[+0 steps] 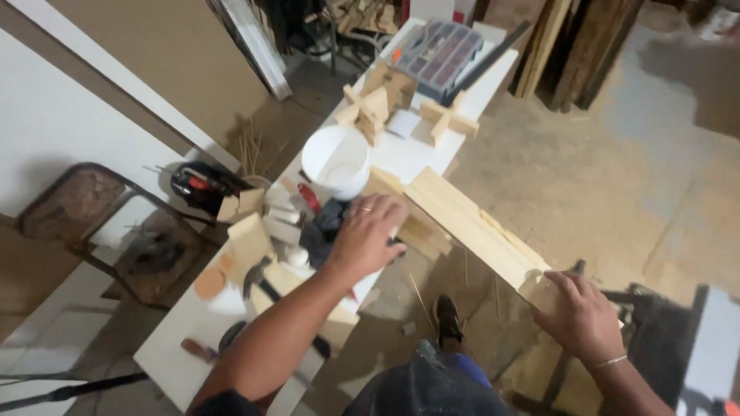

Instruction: Adjusting a crosscut sled on a table saw, clamping a stop block, and cutting small wooden strips to specific lengths.

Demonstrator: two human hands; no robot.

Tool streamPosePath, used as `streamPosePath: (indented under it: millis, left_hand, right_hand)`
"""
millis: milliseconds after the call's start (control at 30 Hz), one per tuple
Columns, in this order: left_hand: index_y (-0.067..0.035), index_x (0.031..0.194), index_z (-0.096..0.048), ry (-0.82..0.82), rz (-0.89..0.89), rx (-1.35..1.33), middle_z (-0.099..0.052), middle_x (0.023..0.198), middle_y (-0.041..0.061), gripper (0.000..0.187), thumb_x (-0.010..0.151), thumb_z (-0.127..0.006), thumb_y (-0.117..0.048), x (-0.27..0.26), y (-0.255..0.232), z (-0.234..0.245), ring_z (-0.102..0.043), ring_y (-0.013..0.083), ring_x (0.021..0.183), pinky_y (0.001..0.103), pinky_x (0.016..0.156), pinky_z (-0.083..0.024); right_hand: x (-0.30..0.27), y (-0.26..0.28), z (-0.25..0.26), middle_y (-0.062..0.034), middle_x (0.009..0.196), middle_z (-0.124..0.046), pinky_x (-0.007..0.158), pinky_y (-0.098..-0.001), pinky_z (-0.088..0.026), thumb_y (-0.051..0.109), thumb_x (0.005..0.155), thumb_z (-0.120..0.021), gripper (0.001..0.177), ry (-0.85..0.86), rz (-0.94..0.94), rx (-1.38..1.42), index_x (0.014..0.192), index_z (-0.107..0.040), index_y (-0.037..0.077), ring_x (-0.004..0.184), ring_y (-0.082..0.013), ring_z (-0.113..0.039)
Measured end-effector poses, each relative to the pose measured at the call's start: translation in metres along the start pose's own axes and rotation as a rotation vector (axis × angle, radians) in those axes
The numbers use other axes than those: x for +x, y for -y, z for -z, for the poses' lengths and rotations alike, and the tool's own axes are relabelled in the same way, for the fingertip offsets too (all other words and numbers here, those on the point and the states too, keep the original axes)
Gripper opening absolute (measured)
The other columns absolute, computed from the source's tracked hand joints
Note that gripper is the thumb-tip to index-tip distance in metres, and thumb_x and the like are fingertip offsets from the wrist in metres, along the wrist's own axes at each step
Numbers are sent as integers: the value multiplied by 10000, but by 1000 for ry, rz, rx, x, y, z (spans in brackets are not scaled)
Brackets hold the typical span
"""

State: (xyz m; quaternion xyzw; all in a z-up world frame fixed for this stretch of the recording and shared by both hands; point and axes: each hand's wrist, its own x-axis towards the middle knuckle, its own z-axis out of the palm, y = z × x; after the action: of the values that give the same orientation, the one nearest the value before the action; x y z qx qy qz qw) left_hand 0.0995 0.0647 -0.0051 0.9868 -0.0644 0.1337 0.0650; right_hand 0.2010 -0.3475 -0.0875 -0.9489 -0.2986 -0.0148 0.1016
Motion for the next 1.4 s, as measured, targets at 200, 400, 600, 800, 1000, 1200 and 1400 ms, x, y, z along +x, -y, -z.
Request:
streamPosePath:
  millis: [200, 400, 600, 800, 1000, 1200, 1400]
  left_hand:
    - [-84, 1413, -571, 174, 462, 71, -569, 1475, 145, 703, 878, -735, -509, 91, 95, -26, -493, 305, 1362, 458, 1181, -363]
    - [-57, 966, -655, 125, 570, 246, -704, 944, 156, 536, 736, -842, -504, 84, 143, -88, -661, 411, 885, 519, 798, -507]
    - [-74, 1115, -678, 114, 676, 242, -705, 891, 121, 565, 756, -804, -492, 51, 148, -117, -726, 394, 902, 520, 855, -548]
    - [-134, 956, -725, 262, 787, 227, -712, 746, 71, 433, 910, -663, -561, 58, 138, -103, -734, 324, 767, 478, 763, -540]
    - [-150, 951, -744, 302, 844, 196, -733, 770, 94, 396, 937, -621, -526, 58, 141, -107, -734, 341, 767, 477, 760, -532]
    - [-172, 1063, -758, 271, 860, 341, -755, 880, 102, 403, 959, -565, -511, 29, 166, -84, -723, 360, 836, 493, 793, -523]
    - [-106, 1208, -761, 398, 1215, 286, -775, 999, 191, 613, 951, -575, -631, -16, 202, -26, -732, 430, 953, 516, 836, -539]
  right_hand:
    - [143, -54, -38, -31, 1311, -672, 889, -459, -591, 508, 635, -867, 750, 88, 3, 85, 1303, -654, 242, 1057, -296, -708]
    - [235, -75, -91, -38, 1341, -643, 925, -469, -582, 540, 680, -814, 744, 220, 118, 84, 1332, -638, 227, 1105, -299, -679]
    - [287, -81, -147, 61, 1390, -573, 1089, -377, -529, 667, 666, -774, 747, 317, 240, -65, 1328, -545, 409, 1319, -220, -621]
    - [351, -107, -210, 54, 1367, -607, 1080, -387, -551, 682, 614, -761, 799, 252, 432, 29, 1338, -553, 415, 1270, -232, -665]
    - [391, -98, -218, 33, 1246, -656, 936, -363, -600, 619, 595, -780, 753, 79, 571, 103, 1258, -619, 300, 1098, -232, -727]
    - [375, -78, -228, 32, 1265, -621, 900, -384, -601, 708, 629, -751, 771, 123, 538, 131, 1270, -580, 315, 1086, -245, -721]
    - [339, -35, -224, 11, 1284, -662, 931, -371, -576, 693, 668, -726, 730, 86, 378, 63, 1275, -643, 296, 1131, -253, -709]
